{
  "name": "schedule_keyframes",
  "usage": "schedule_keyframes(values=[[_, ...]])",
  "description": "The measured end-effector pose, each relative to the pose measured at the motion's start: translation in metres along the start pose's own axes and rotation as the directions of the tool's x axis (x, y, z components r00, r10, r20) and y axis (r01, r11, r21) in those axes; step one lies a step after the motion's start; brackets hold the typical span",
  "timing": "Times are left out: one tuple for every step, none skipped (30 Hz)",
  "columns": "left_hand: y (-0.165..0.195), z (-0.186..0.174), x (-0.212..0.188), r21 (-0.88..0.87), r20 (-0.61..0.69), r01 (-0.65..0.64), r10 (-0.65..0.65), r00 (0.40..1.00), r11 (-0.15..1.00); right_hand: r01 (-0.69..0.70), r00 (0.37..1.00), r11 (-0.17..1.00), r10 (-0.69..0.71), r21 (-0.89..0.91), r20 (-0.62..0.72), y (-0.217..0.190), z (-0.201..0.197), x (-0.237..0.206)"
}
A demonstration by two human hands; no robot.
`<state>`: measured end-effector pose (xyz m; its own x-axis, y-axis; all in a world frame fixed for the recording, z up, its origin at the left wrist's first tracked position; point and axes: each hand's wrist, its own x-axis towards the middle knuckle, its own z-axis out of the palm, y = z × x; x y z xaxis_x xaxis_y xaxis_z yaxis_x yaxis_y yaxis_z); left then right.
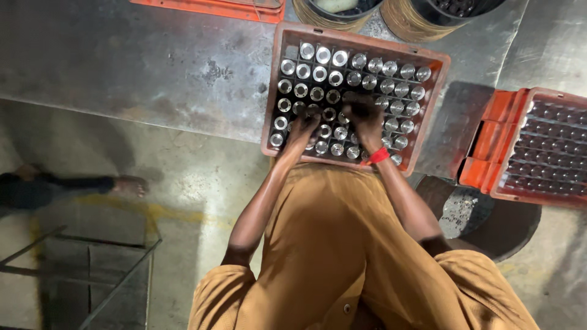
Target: The person places cylindrical metal candle molds one at a time into the cells of a slotted tray on a steel worktable, occasionally picking up a mold from a nearby crate and pressing it into position. Buckets of dark wax and finished white candles sit on the table beside the tray.
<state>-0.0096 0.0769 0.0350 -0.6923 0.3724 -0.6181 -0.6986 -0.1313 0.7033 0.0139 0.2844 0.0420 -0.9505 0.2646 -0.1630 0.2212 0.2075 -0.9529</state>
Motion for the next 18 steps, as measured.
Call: schedule_keyframes(values=[[-0.002,-0.002,0.0,-0.06,0.028,-0.006,0.007,1.0,0.998,0.08,0.995,0.996,-0.082,-0.033,-0.064,-0.001,-0.007,0.004],[-0.003,-0.005,0.0,-0.041,0.034,-0.034,0.035,0.999,0.999,0.223,0.969,0.955,-0.24,-0.196,-0.065,-0.002,-0.012,0.008],[-0.005,-0.008,-0.001,-0.024,0.039,-0.062,0.063,0.997,0.998,0.352,0.921,0.867,-0.389,-0.353,-0.036,-0.002,-0.016,0.012],[-0.007,-0.011,-0.001,-0.007,0.043,-0.091,0.091,0.995,0.996,0.462,0.853,0.736,-0.522,-0.494,0.019,-0.002,-0.017,0.017],[-0.01,-0.014,-0.001,-0.022,0.044,-0.082,0.083,0.996,0.996,0.473,0.851,0.723,-0.524,-0.503,0.046,-0.002,-0.018,0.023],[-0.012,-0.017,0.0,-0.036,0.044,-0.074,0.075,0.996,0.997,0.484,0.848,0.711,-0.525,-0.51,0.074,-0.002,-0.016,0.029],[-0.015,-0.019,0.0,-0.051,0.043,-0.062,0.064,0.997,0.997,0.495,0.846,0.699,-0.523,-0.516,0.102,-0.002,-0.014,0.035],[-0.018,-0.02,0.0,-0.055,0.03,-0.066,0.068,0.997,0.996,0.444,0.88,0.726,-0.463,-0.526,0.105,-0.003,-0.014,0.041],[-0.021,-0.02,0.0,-0.057,0.016,-0.071,0.072,0.997,0.996,0.393,0.91,0.748,-0.402,-0.534,0.106,-0.005,-0.013,0.045],[-0.023,-0.02,-0.001,-0.059,0.002,-0.075,0.076,0.997,0.995,0.339,0.935,0.769,-0.338,-0.542,0.106,-0.007,-0.013,0.047],[-0.024,-0.019,-0.002,0.087,-0.089,-0.224,0.231,0.969,0.971,0.374,0.921,0.756,-0.369,-0.538,0.122,-0.008,-0.014,0.048],[-0.025,-0.018,-0.004,0.242,-0.15,-0.354,0.396,0.906,0.903,0.41,0.905,0.739,-0.405,-0.534,0.135,-0.011,-0.016,0.048],[-0.024,-0.017,-0.006,0.398,-0.18,-0.457,0.556,0.812,0.796,0.447,0.885,0.721,-0.441,-0.53,0.148,-0.016,-0.018,0.048],[-0.022,-0.017,-0.01,0.53,-0.251,-0.429,0.618,0.745,0.732,0.438,0.889,0.757,-0.446,-0.486,0.107,-0.022,-0.024,0.047],[-0.021,-0.018,-0.018,0.648,-0.304,-0.382,0.684,0.663,0.658,0.432,0.89,0.787,-0.451,-0.441,0.065,-0.03,-0.032,0.047],[-0.016,-0.021,-0.023,0.753,-0.34,-0.317,0.753,0.563,0.576,0.433,0.887,0.812,-0.461,-0.391,0.025,-0.038,-0.038,0.052],[-0.01,-0.025,-0.026,0.841,-0.335,-0.208,0.782,0.525,0.499,0.479,0.845,0.781,-0.534,-0.401,-0.03,-0.048,-0.051,0.062],[-0.004,-0.031,-0.03,0.906,-0.324,-0.086,0.809,0.49,0.415,0.521,0.796,0.747,-0.6,-0.412,-0.081,-0.058,-0.066,0.074]])
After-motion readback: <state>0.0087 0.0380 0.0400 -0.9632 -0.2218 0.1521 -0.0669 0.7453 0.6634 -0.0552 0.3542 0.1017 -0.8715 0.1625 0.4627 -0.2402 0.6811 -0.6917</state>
